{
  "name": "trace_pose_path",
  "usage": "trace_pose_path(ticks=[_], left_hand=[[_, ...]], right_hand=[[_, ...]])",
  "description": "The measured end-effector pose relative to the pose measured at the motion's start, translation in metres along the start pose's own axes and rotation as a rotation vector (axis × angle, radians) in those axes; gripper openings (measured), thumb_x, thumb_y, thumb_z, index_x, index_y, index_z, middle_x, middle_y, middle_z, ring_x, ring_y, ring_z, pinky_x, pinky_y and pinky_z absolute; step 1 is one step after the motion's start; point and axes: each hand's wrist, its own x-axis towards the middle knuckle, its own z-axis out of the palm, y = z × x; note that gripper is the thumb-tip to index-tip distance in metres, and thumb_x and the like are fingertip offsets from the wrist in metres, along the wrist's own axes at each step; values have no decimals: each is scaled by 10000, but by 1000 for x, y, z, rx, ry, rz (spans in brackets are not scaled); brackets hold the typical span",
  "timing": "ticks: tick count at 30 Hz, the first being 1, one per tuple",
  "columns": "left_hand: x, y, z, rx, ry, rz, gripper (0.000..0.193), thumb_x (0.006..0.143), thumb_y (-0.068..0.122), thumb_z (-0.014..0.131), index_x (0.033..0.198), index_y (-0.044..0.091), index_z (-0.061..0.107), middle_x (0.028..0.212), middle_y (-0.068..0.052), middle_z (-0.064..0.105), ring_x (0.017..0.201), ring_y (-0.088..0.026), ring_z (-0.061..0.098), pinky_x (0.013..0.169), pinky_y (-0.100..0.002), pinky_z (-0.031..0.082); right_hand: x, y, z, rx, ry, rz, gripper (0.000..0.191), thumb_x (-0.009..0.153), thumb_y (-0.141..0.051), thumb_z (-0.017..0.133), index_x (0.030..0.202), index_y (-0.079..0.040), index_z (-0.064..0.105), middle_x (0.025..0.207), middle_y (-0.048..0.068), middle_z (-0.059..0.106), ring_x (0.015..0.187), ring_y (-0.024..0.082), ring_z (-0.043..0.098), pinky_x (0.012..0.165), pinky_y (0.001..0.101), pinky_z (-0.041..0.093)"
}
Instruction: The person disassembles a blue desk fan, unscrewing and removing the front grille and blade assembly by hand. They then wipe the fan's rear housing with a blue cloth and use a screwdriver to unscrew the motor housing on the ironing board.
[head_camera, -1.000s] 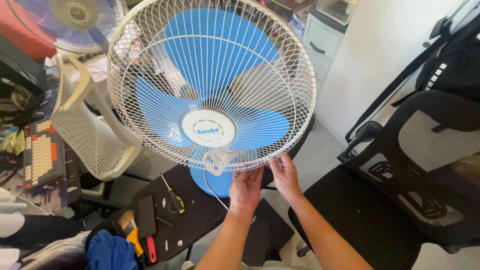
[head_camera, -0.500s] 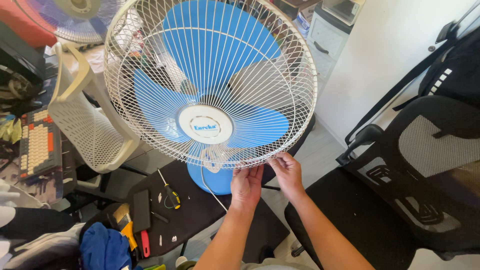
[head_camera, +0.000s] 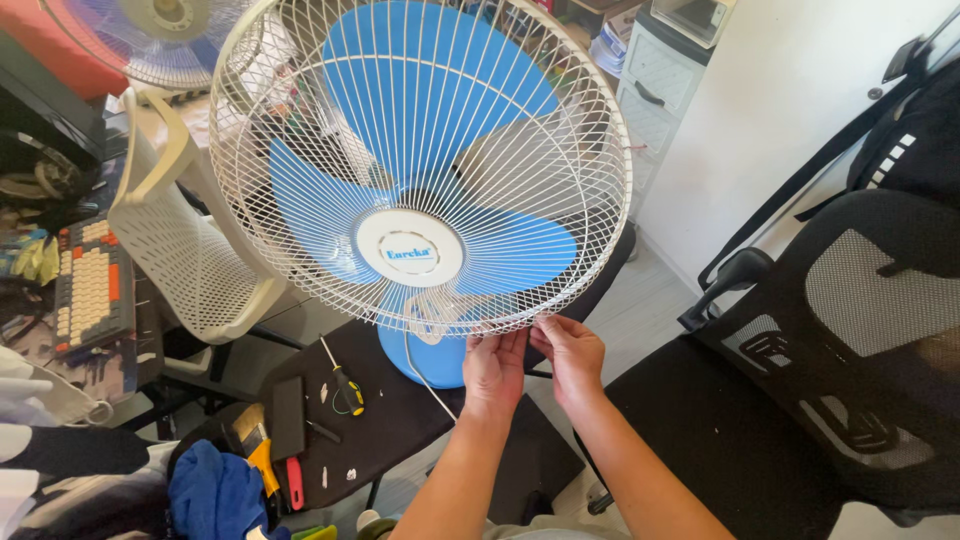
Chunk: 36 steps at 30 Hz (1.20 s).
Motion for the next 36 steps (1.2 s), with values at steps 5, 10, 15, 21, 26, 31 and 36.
trace_pose_path(ticks=[5, 10, 15, 21, 26, 31, 36], left_hand=[[-1, 0, 2, 0, -8, -2, 277, 1037, -14, 525, 1290, 53, 617, 1259, -174, 725, 1179, -358, 714, 1149, -554, 527], [-2, -3, 5, 12, -6, 8, 298, 1028, -17, 507, 1303, 55, 596, 1263, -181, 726, 1179, -360, 721, 1155, -557, 523], [-1, -2, 4, -5, 1, 10, 292, 1031, -35, 505, 1295, 42, 602, 1262, -187, 722, 1167, -361, 719, 1119, -540, 551], [0, 3, 3, -28, -123, 27, 337, 1009, -74, 464, 1303, -10, 616, 1284, -198, 722, 1172, -335, 721, 1070, -488, 578], [-5, 5, 7, -5, -25, 13, 365, 988, -84, 437, 1298, 25, 597, 1299, -175, 720, 1176, -306, 726, 1063, -452, 590], [-8, 4, 8, 10, -29, 19, 385, 988, -111, 431, 1314, 30, 580, 1284, -169, 713, 1157, -285, 718, 1037, -431, 596], [-8, 6, 9, 17, -45, 27, 356, 1011, -95, 436, 1322, 4, 579, 1288, -188, 708, 1154, -302, 716, 1023, -436, 596]], right_hand=[[-2, 1, 0, -204, 12, -314, 260, 957, -109, 845, 1120, 90, 809, 951, 102, 804, 812, 140, 736, 781, 306, 621], [-10, 0, 1, -229, -62, -377, 304, 984, -82, 787, 1246, 71, 767, 1095, 82, 812, 964, 104, 720, 873, 267, 573], [-40, -11, 10, -110, -256, -329, 372, 1018, -14, 653, 1382, 61, 683, 1316, 134, 742, 1226, 178, 676, 1088, 325, 532], [-46, -4, 48, -59, -282, -304, 683, 916, 67, 702, 1533, 1, 416, 1486, 128, 614, 1348, 210, 604, 1148, 382, 488], [-34, -8, 52, -45, -263, -341, 777, 899, 56, 821, 1561, 71, 417, 1500, 198, 598, 1382, 269, 596, 1190, 444, 470], [-35, -9, 51, -84, -238, -440, 1019, 848, -9, 862, 1635, -37, 215, 1535, 184, 544, 1406, 275, 560, 1206, 442, 437], [-33, -10, 49, -151, -271, -488, 1035, 873, -32, 865, 1655, -39, 187, 1556, 192, 542, 1434, 278, 554, 1231, 439, 423]])
